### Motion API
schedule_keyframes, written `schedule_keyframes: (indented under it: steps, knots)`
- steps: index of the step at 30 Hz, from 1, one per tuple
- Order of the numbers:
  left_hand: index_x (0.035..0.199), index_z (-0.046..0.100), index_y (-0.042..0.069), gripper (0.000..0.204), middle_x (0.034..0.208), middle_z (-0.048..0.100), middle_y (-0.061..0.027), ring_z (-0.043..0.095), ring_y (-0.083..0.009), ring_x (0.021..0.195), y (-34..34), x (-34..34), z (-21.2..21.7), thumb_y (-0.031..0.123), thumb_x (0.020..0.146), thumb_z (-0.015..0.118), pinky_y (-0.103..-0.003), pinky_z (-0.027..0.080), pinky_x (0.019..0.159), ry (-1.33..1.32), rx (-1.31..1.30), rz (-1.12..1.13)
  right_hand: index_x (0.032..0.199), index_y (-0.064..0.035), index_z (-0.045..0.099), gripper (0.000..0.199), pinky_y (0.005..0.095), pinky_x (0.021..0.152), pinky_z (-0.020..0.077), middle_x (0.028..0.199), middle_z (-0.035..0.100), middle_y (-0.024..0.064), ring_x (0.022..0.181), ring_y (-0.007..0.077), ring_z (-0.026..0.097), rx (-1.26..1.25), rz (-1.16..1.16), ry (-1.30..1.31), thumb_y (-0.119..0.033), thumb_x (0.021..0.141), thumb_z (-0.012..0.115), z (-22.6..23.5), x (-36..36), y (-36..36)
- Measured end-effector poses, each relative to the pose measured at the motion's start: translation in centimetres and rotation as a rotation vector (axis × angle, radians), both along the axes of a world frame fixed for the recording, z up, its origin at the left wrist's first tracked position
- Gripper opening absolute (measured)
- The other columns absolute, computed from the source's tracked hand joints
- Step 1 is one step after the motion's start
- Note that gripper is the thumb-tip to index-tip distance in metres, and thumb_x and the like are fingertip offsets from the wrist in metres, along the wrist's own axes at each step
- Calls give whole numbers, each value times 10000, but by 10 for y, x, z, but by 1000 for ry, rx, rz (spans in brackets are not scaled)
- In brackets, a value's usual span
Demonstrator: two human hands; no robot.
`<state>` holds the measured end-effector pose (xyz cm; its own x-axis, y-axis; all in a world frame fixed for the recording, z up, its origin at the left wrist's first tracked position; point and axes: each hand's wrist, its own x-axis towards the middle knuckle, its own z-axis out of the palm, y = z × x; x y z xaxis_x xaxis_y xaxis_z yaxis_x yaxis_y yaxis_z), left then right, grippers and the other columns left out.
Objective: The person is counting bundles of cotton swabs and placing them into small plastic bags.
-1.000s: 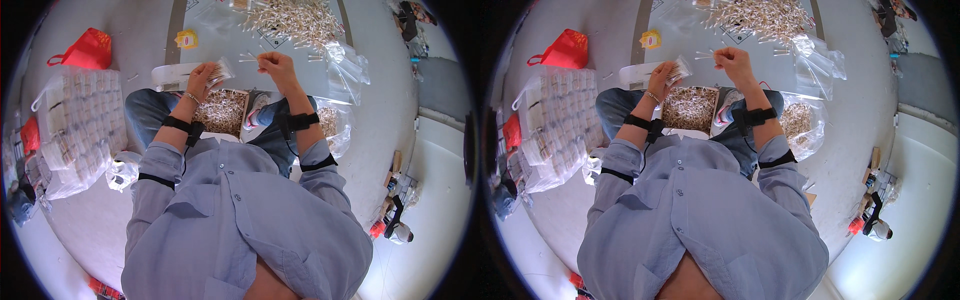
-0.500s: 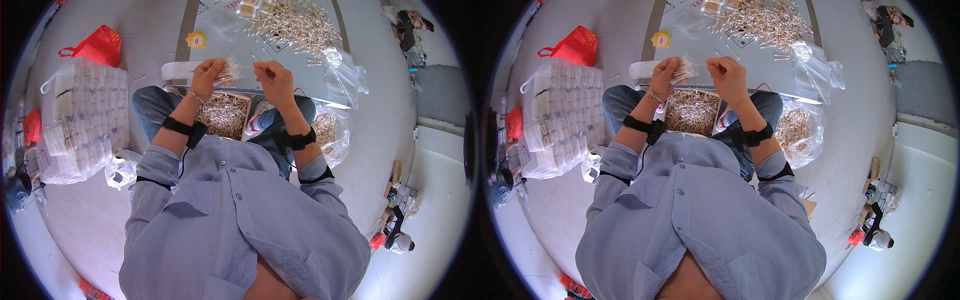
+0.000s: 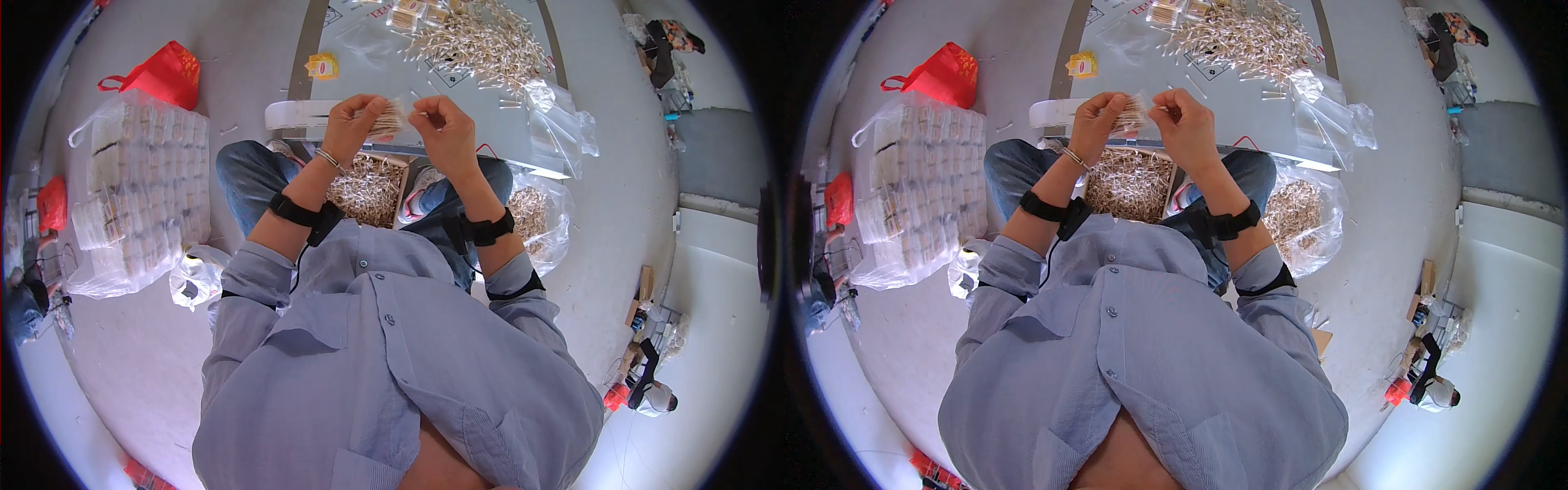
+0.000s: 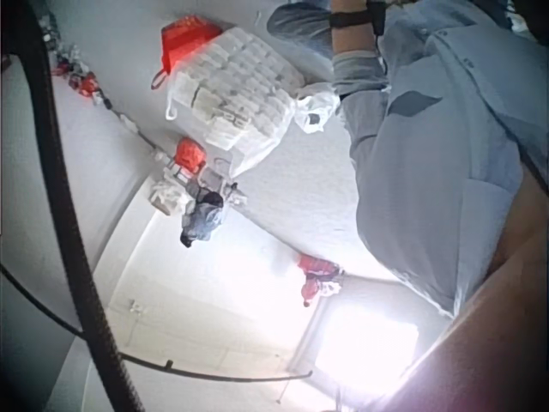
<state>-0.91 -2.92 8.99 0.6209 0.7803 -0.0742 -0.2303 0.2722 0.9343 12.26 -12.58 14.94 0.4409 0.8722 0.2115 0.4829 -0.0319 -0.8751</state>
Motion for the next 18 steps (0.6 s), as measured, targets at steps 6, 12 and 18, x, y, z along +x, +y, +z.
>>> schedule_keyframes:
  steps: [6, 12, 18]
  knots:
    - [948, 594, -3, 258, 815, 617, -51, 611, -126, 711, -2, -1, 11, 238, 863, 559, -264, 545, 604, -39, -67, 74, 1064, 5, 538, 284, 267, 663, 476, 940, 615, 110, 814, 174, 593, 128, -167, 46, -15, 782, 572, -8, 0, -2]
    - [933, 584, -10, 268, 835, 616, -67, 618, -141, 713, -7, 6, 13, 247, 863, 558, -280, 554, 598, -83, -136, 143, 1155, 16, 484, 326, 321, 785, 457, 1077, 582, 153, 975, 263, 571, 143, -38, -43, -36, 834, 490, -16, -15, -7]
    - [919, 581, -23, 246, 807, 607, -73, 615, -149, 679, -9, 11, 15, 212, 846, 584, -290, 566, 554, -135, -167, 228, 1210, 1, 427, 397, 378, 901, 378, 1200, 479, 176, 1117, 322, 442, 206, -5, -200, -57, 822, 487, -16, -26, -6]
